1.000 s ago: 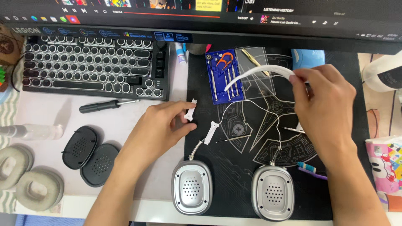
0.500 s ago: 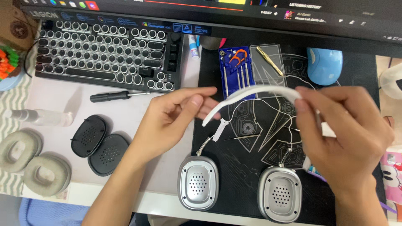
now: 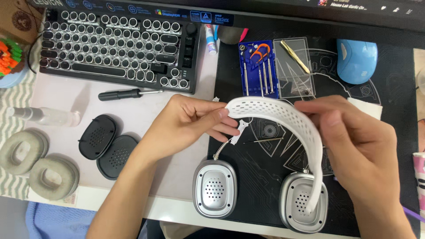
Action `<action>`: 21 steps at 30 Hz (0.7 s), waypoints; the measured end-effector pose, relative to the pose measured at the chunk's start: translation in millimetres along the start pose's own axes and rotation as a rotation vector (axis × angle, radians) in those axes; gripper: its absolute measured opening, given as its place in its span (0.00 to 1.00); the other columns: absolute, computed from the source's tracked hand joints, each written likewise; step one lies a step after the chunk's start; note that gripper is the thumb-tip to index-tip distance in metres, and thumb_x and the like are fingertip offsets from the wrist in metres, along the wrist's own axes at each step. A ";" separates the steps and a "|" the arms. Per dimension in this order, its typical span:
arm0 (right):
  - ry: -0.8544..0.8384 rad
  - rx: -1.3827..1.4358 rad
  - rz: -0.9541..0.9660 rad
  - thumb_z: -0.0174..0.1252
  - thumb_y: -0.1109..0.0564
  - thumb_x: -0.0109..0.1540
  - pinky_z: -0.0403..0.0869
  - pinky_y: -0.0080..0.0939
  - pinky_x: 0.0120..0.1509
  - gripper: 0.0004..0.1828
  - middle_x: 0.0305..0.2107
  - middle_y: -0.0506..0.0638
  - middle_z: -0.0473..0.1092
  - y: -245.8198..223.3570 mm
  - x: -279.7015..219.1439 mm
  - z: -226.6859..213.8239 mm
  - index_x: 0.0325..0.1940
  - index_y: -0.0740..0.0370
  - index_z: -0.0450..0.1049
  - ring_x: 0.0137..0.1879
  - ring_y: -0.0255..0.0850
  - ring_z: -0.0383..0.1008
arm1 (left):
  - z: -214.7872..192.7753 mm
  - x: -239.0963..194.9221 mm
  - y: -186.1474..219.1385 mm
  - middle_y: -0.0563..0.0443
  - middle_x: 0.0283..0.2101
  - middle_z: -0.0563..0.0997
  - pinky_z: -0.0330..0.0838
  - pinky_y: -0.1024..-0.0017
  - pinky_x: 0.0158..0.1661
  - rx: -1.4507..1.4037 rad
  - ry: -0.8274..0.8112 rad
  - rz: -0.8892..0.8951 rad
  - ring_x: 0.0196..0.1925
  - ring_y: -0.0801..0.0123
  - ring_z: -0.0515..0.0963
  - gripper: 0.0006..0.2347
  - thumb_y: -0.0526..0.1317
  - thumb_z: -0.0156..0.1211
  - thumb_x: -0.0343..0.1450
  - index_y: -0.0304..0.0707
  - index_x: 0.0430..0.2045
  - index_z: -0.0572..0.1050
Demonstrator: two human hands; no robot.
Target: The person assembles a pair of over-ear headphones by attaching the earcups to the headband using small screws and plastic clips. They use a screwdriver to tighten the screws and then snap the plastic clips into place.
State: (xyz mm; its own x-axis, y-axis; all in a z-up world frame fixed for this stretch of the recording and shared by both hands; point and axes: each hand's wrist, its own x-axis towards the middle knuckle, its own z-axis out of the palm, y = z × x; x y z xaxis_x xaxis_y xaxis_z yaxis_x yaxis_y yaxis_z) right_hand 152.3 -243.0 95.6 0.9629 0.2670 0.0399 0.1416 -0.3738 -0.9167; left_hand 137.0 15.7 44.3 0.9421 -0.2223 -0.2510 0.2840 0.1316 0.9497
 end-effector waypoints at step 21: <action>-0.264 0.040 -0.398 0.60 0.66 0.57 0.86 0.55 0.72 0.30 0.58 0.68 0.68 44.5 11.8 -21.4 0.62 0.72 0.61 0.65 0.62 0.81 | 0.0 2.7 10.9 0.31 0.49 0.85 0.88 0.61 0.51 -0.105 -0.055 -0.081 0.48 0.49 0.89 0.15 0.39 0.54 0.73 0.24 0.47 0.79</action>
State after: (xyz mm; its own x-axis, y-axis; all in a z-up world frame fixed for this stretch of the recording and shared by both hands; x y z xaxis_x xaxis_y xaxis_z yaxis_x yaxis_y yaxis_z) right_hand 174.8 -275.5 63.8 0.7436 0.6009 0.2932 0.4733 -0.1632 -0.8657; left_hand 142.6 16.5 53.9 0.9050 -0.2886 -0.3124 0.3783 0.2107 0.9014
